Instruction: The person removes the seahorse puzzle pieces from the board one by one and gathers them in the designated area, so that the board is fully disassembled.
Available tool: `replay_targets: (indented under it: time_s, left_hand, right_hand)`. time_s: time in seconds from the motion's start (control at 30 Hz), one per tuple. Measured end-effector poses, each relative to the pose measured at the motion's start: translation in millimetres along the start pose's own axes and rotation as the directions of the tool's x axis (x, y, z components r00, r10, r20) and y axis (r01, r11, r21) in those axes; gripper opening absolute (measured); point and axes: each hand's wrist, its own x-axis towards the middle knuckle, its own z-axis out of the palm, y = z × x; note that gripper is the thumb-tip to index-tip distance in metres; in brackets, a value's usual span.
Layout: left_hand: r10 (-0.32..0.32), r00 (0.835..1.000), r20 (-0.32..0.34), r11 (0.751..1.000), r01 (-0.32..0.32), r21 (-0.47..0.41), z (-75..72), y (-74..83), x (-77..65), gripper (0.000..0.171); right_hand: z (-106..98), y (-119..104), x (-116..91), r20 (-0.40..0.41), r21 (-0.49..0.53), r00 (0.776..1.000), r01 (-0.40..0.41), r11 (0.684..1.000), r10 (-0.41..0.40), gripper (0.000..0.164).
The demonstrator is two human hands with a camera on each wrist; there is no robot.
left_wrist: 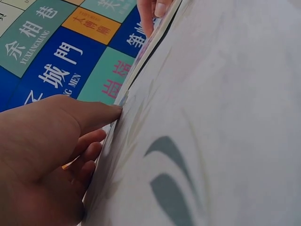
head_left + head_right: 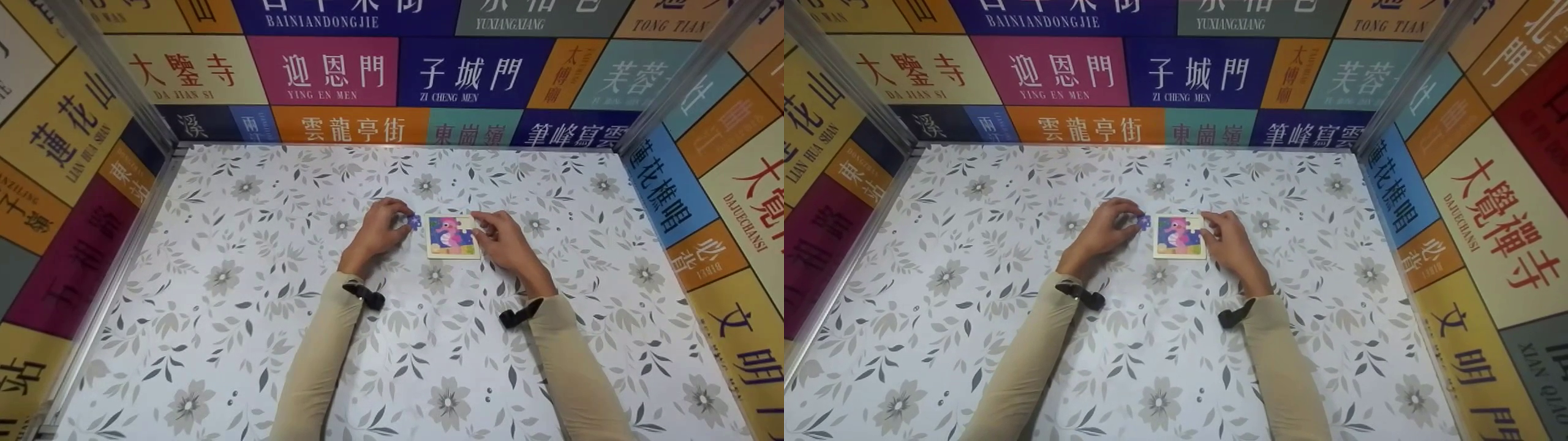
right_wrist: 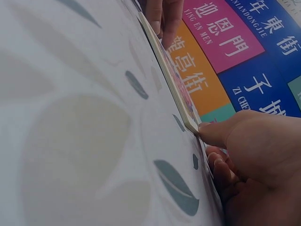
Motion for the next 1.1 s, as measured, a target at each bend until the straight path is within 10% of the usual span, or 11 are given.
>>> replay_targets:
  time_s: [0.67, 1.1]
  left_hand:
    - [-0.036, 0.999, -0.002, 0.999, 0.036, 0.026, -0.9, 14.8, 0.4, 0.028]
    - [0.045, 0.996, 0.077, 0.998, -0.049, 0.039, 25.0, 46.4, 10.9, 0.033]
  right_hand:
    - [0, -4, 1, -0.044, 0.061, 0.998, -0.043, 0.997, 0.046, 0.042]
    - [3, -5, 4, -0.012, 0.099, 1.000, -0.004, 0.995, 0.006, 0.041]
